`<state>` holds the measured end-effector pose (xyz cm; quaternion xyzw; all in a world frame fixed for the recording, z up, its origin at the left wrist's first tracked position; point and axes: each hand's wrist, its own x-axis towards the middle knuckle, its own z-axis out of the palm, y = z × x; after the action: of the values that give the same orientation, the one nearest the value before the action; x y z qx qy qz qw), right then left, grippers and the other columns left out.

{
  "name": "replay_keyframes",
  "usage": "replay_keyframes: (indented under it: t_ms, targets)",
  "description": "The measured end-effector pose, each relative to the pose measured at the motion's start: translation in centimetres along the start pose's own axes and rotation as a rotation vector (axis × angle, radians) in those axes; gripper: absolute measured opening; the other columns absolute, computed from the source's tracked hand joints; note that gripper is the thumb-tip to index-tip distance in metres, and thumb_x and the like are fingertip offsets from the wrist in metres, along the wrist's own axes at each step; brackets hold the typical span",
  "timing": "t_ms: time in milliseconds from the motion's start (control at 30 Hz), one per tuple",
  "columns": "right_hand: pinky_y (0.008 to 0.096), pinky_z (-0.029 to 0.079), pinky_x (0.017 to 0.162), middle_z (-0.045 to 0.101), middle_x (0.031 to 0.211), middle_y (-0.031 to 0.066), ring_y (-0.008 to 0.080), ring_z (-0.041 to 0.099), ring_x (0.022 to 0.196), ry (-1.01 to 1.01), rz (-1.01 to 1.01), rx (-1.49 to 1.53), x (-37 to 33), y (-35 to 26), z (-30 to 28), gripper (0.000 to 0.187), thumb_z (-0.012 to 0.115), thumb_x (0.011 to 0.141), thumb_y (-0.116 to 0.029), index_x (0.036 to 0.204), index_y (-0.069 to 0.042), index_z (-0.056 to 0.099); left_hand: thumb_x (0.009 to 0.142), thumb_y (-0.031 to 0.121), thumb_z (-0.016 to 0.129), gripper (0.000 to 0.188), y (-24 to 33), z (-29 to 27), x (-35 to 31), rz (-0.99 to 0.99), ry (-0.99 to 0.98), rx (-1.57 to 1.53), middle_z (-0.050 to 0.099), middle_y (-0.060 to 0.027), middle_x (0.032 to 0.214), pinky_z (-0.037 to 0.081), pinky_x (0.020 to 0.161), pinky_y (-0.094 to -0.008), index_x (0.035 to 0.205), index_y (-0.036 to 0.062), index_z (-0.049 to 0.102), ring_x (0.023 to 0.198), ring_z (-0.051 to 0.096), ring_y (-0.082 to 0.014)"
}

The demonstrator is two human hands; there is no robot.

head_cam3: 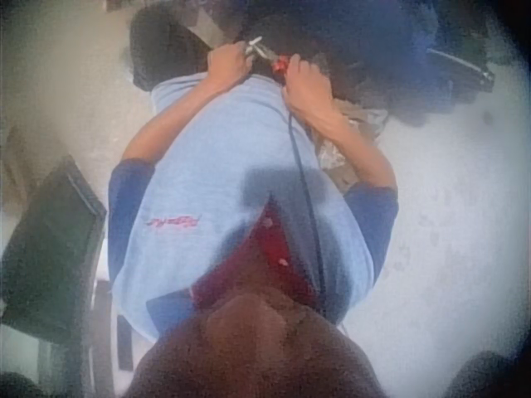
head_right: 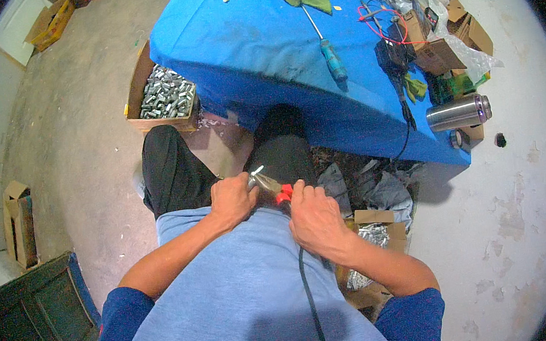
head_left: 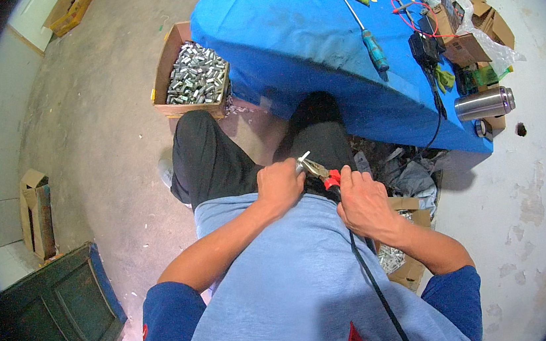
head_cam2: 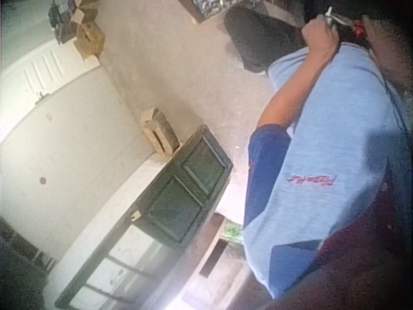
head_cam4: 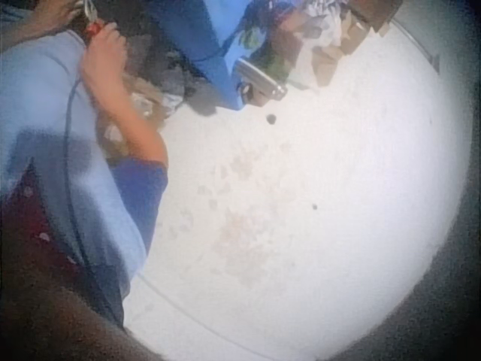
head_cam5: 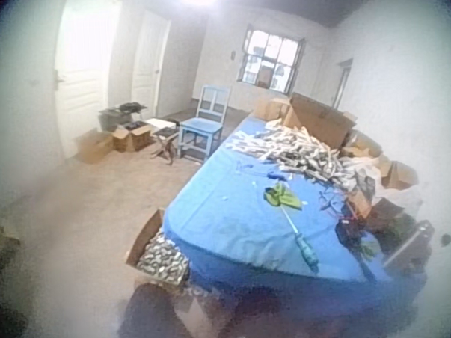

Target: The person holds an electronic housing and inserts small components into it by hand and with a screwdriver, then secures a wire and clips part of the assembly using pliers.

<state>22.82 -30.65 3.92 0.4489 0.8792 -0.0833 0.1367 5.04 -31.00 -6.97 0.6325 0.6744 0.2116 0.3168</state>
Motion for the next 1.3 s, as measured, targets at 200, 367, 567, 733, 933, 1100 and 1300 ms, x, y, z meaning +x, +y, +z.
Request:
replay_keyframes:
  t_ms: [200,367,567,733,933,1100,1300]
  targets:
    - [0.0430,0.051,0.068,0.057,0.083,0.0191,0.0344,0.060,0.080,-0.022,-0.048,-0.007,0.9,0.5,0.0,0.040,0.064,0.074,-0.019,0.101,0.007,0.051,0.081,0.026,0.067,0.025,-0.3,0.2,0.0,-0.007,-0.014,-0.005,0.065,-0.0215,0.075,0.050,0.066,-0.0495,0.082,0.0016,0.063,0.071,0.065,-0.0401]
    - [0.0482,0.050,0.071,0.058,0.083,0.0231,0.0403,0.060,0.077,-0.113,-0.038,0.128,1.4,1.1,0.1,0.038,0.061,0.076,-0.018,0.101,0.007,0.050,0.081,0.026,0.067,0.024,-0.6,0.2,-0.1,-0.014,0.003,-0.013,0.065,-0.0217,0.073,0.050,0.066,-0.0497,0.081,0.0021,0.064,0.070,0.065,-0.0404]
    - [0.0476,0.051,0.069,0.062,0.083,0.0266,0.0415,0.062,0.073,-0.225,-0.046,0.377,1.4,2.5,1.7,0.032,0.055,0.078,-0.017,0.098,0.007,0.052,0.080,0.026,0.068,0.024,-1.2,0.8,-0.3,0.003,-0.016,0.011,0.065,-0.0215,0.072,0.050,0.065,-0.0502,0.080,0.0021,0.064,0.069,0.065,-0.0403]
    - [0.0339,0.051,0.052,0.064,0.082,0.0154,0.0250,0.062,0.061,-0.704,0.244,1.329,2.5,4.4,0.8,0.036,0.055,0.074,-0.017,0.100,0.008,0.055,0.078,0.027,0.070,0.026,-1.3,0.6,-0.5,0.041,0.058,-0.003,0.065,-0.0205,0.070,0.050,0.063,-0.0501,0.078,0.0023,0.062,0.069,0.065,-0.0397]
    - [0.0287,0.052,0.051,0.061,0.085,0.0174,0.0204,0.061,0.064,-0.709,0.035,1.955,0.9,2.1,-2.4,0.053,0.053,0.067,-0.010,0.115,0.013,0.052,0.077,0.028,0.069,0.028,-1.0,1.9,-0.1,0.106,0.062,-0.131,0.062,-0.0208,0.069,0.048,0.062,-0.0499,0.077,0.0022,0.059,0.069,0.062,-0.0411]
    - [0.0312,0.053,0.073,0.063,0.094,0.0132,0.0210,0.064,0.081,-0.195,0.242,1.530,0.1,4.9,-1.0,0.047,0.050,0.071,-0.009,0.115,0.007,0.054,0.077,0.029,0.068,0.027,-1.0,0.7,-0.1,0.045,0.085,-0.136,0.063,-0.0225,0.071,0.049,0.065,-0.0512,0.075,0.0022,0.062,0.070,0.063,-0.0411]
    - [0.0445,0.049,0.078,0.063,0.090,0.0220,0.0386,0.063,0.088,-0.282,0.191,0.602,-0.7,4.2,-0.3,0.040,0.052,0.078,-0.018,0.115,-0.003,0.054,0.076,0.025,0.069,0.023,-0.3,0.5,0.1,0.007,0.007,-0.146,0.065,-0.0224,0.072,0.051,0.067,-0.0505,0.079,0.0019,0.066,0.072,0.065,-0.0401]
